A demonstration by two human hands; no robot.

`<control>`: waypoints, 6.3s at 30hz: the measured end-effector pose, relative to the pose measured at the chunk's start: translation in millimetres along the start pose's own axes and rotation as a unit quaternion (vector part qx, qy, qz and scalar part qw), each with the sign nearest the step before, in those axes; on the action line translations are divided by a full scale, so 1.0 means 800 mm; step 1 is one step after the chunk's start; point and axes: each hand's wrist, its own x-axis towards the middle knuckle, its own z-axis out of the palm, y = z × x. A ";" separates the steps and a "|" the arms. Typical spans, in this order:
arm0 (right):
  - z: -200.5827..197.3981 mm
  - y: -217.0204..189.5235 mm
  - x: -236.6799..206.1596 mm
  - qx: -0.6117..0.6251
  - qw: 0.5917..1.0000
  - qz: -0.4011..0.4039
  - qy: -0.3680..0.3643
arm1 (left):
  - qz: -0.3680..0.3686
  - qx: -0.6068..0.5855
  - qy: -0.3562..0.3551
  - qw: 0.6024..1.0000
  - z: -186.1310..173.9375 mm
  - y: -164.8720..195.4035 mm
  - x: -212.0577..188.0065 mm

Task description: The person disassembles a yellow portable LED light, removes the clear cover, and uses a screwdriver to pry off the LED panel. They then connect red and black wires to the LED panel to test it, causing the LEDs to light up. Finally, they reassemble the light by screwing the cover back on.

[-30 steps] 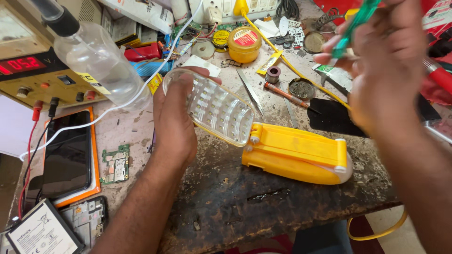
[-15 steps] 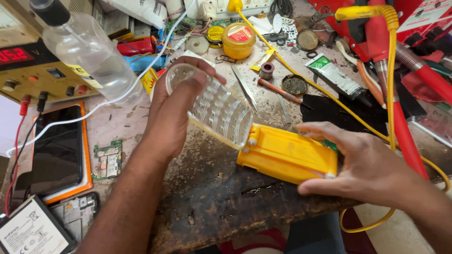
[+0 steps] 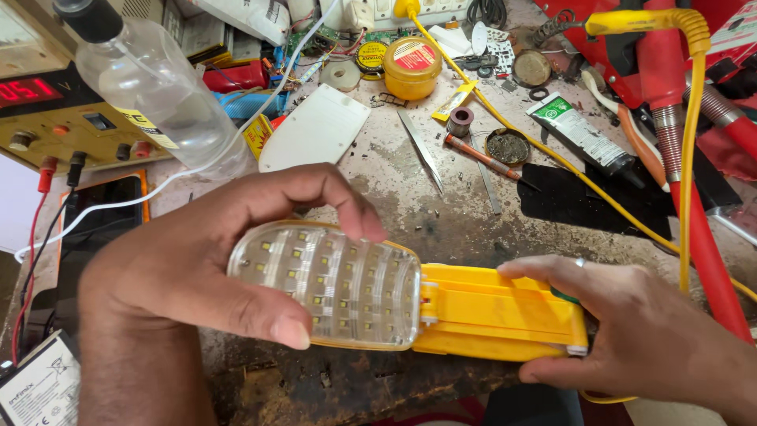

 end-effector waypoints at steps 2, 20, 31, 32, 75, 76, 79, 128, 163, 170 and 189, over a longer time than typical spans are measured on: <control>-0.005 0.003 0.012 -0.020 1.000 -0.010 -0.012 | -0.019 0.012 0.012 1.000 -0.004 -0.001 -0.003; -0.049 -0.029 0.071 -0.165 0.975 0.145 -0.042 | 0.068 0.078 0.324 0.940 0.000 -0.053 0.045; -0.082 -0.013 0.090 0.340 0.885 -0.242 0.208 | 0.133 -0.084 0.347 0.925 0.014 -0.094 0.083; -0.083 -0.013 0.104 0.369 0.855 -0.298 0.209 | 0.144 -0.099 0.345 0.922 0.016 -0.096 0.086; -0.017 0.015 0.149 0.338 0.791 -0.280 0.427 | 0.066 -0.011 0.218 0.974 0.026 -0.140 0.113; -0.018 0.013 0.149 0.338 0.787 -0.291 0.427 | 0.065 -0.004 0.219 0.974 0.027 -0.141 0.113; -0.019 0.004 0.150 0.340 0.780 -0.309 0.425 | 0.067 0.013 0.220 0.973 0.026 -0.140 0.112; -0.010 0.004 0.166 0.382 0.773 -0.279 0.423 | 0.076 0.031 0.219 0.972 0.015 -0.146 0.117; -0.008 0.005 0.162 0.390 0.772 -0.308 0.397 | 0.106 -0.085 0.173 0.975 0.014 -0.163 0.114; -0.008 -0.003 0.160 0.351 0.786 -0.322 0.394 | 0.104 -0.085 0.175 0.975 0.015 -0.162 0.112; -0.003 0.004 0.161 0.432 0.757 -0.310 0.381 | 0.098 -0.082 0.182 0.975 0.015 -0.162 0.112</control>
